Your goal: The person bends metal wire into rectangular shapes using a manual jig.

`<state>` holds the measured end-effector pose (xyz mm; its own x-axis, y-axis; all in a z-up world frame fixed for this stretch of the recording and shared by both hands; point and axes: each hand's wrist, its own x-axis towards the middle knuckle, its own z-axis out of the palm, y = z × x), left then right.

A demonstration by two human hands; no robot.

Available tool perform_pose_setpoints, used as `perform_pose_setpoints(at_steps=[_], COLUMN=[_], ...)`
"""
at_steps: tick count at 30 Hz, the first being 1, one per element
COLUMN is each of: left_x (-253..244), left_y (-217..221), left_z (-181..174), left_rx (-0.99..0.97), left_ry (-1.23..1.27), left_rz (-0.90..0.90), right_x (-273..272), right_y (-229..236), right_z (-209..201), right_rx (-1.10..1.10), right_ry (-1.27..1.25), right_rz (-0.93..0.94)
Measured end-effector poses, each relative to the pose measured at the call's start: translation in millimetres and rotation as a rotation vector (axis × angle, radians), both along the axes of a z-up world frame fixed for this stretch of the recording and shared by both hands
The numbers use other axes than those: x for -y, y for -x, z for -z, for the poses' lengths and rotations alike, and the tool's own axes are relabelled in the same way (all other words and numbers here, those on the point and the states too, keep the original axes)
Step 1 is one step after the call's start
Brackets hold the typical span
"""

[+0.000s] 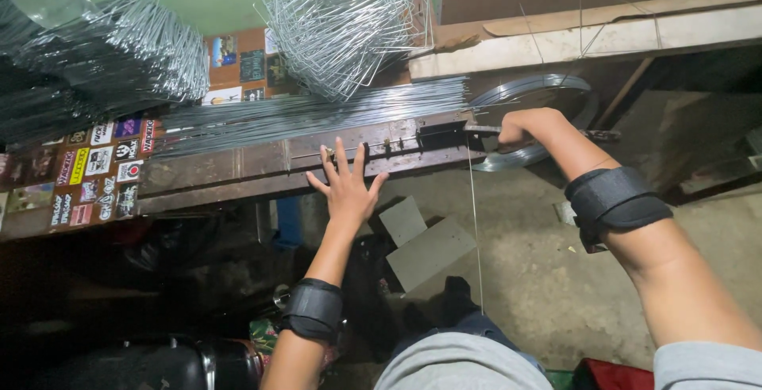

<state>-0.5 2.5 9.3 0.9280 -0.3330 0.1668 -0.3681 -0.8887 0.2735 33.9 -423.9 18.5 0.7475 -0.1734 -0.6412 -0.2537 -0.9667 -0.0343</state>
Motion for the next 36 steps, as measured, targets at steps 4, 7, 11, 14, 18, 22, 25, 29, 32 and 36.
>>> perform_pose_setpoints(at_steps=[4,7,11,14,18,22,25,29,32,36], left_x=[-0.9,-0.2,-0.5,-0.8,-2.4,-1.9,-1.2,-1.8,-3.2,-5.0], left_y=[-0.1,-0.8,-0.8,0.7,0.0,-2.2,-1.8,-2.4,-0.9,-1.1], left_z=[3.2,1.2,1.1,-3.0,-0.5,6.9,-0.3,-3.0,-5.9,-2.9], left_rx=[0.017,0.004,0.011,0.009,0.042,0.035,-0.009,-0.01,-0.026,-0.022], left_ry=[-0.003,0.01,-0.002,-0.001,0.008,-0.002,-0.015,-0.02,-0.034,-0.03], left_rz=[0.0,-0.002,0.0,0.006,0.018,0.013,0.006,0.012,0.012,0.03], right_x=[5.4,12.4,11.0,0.4,-11.2,-25.5,-25.4,-39.7,-41.9,-45.3], right_y=[-1.9,-1.5,2.4,7.5,20.2,39.8,54.2,79.8,97.6,117.3], right_z=[13.0,19.1,13.4,-3.8,-23.4,-35.1,-37.1,-57.6,-57.9,-50.7], right_rx=[0.023,0.039,0.05,0.152,0.173,0.319,0.525,0.561,0.65,0.622], right_ry=[-0.001,0.0,0.001,0.115,0.069,0.201,0.311,0.287,0.197,-0.064], right_rz=[-0.006,-0.008,-0.008,-0.111,-0.073,-0.099,-0.207,-0.167,-0.138,0.034])
